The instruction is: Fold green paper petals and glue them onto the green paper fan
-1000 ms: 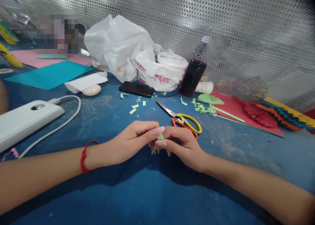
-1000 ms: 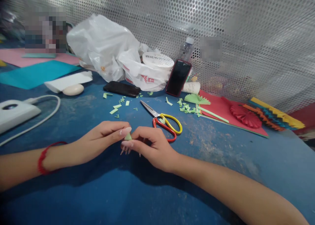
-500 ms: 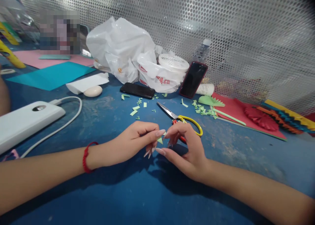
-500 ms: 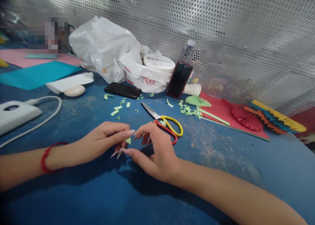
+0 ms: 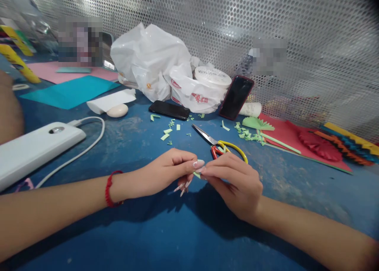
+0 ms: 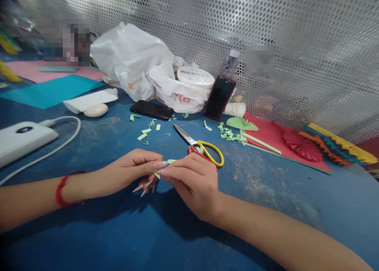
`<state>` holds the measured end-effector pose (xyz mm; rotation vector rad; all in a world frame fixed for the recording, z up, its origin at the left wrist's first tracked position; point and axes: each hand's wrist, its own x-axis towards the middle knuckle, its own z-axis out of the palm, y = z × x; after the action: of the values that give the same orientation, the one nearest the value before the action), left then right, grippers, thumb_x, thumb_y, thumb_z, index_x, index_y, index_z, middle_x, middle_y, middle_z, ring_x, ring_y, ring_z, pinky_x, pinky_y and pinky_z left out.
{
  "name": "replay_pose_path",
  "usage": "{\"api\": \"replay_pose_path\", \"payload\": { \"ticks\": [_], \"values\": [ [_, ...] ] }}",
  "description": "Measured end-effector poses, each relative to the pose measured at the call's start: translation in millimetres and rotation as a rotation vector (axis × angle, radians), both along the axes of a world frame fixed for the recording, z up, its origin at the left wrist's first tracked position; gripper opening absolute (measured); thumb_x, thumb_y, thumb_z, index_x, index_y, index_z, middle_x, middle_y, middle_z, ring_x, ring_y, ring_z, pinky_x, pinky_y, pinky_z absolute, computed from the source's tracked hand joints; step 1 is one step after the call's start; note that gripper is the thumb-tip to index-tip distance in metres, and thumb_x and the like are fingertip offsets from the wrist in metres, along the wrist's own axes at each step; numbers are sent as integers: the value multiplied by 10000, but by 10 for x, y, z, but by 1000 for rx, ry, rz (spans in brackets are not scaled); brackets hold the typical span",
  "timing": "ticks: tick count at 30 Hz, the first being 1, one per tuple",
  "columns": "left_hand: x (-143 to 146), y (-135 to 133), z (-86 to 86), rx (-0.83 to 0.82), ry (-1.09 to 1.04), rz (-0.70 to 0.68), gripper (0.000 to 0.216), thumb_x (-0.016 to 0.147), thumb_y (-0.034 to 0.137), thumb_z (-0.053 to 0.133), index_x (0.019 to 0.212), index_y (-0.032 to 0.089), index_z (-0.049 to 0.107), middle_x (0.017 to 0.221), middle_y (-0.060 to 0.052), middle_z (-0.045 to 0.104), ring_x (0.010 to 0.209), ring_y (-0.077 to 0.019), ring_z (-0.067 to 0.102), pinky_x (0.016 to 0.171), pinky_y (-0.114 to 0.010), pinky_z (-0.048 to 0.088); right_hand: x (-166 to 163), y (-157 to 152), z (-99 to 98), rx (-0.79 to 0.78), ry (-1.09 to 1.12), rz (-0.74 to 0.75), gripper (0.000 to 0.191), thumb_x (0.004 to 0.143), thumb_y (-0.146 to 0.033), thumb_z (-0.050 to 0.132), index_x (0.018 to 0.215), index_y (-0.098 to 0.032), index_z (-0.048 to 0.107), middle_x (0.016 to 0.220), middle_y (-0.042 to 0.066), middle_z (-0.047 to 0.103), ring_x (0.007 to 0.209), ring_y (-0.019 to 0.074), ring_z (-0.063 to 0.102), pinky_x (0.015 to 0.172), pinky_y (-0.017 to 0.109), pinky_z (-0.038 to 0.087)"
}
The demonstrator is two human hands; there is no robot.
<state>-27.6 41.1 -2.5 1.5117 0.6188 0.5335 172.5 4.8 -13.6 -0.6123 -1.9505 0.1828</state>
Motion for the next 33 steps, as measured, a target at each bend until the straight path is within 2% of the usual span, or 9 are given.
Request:
{"api": "replay_pose_path", "payload": {
  "ticks": [4,8,11,19,23,29,33],
  "values": [
    [-2,16,23,-104,-57,-10,376,945,398,558,670,143,582,571,1,601,489,-94,533,487,-201,433,8,-3,12,-49,5,-9,184,891,-79,672,963,-232,742,824,35,771,707,154,687,670,310,543],
    [-17,55,5,-237,-162,-50,217,826,269,603,651,140,611,588,-21,626,519,-136,594,487,-228,473,18,4,17,-154,12,-7,132,906,-126,672,919,-228,754,791,35,751,709,150,693,666,300,544],
    [-35,88,-23,-224,-164,-67,148,789,210,615,659,138,621,604,-22,644,523,-132,604,495,-221,477,15,25,12,-222,47,35,112,916,-156,667,909,-228,753,763,25,741,694,145,685,661,295,539],
    [-83,158,-55,-117,-91,-142,158,863,194,618,718,134,625,624,3,636,528,-98,624,512,-176,488,17,81,-24,-381,136,103,70,856,-163,748,853,-230,771,730,8,744,656,132,671,640,265,529],
    [-88,163,-56,-91,-84,-121,169,867,212,622,716,137,626,615,-2,647,529,-107,634,525,-185,510,11,90,-22,-491,185,96,31,817,-205,798,809,-230,782,716,3,741,642,120,661,630,247,524],
    [-70,142,-12,-169,-57,-111,246,873,296,600,714,118,662,623,-45,674,547,-144,669,545,-218,558,11,137,-56,-636,275,193,31,791,-218,819,799,-236,795,706,3,718,627,112,619,577,235,485],
    [-69,129,-7,-310,-88,-124,191,819,251,606,682,122,638,622,-53,679,519,-149,660,505,-225,567,14,160,-71,-699,297,256,54,786,-203,820,807,-249,801,710,-3,704,632,104,606,564,226,473]
  ]
}}
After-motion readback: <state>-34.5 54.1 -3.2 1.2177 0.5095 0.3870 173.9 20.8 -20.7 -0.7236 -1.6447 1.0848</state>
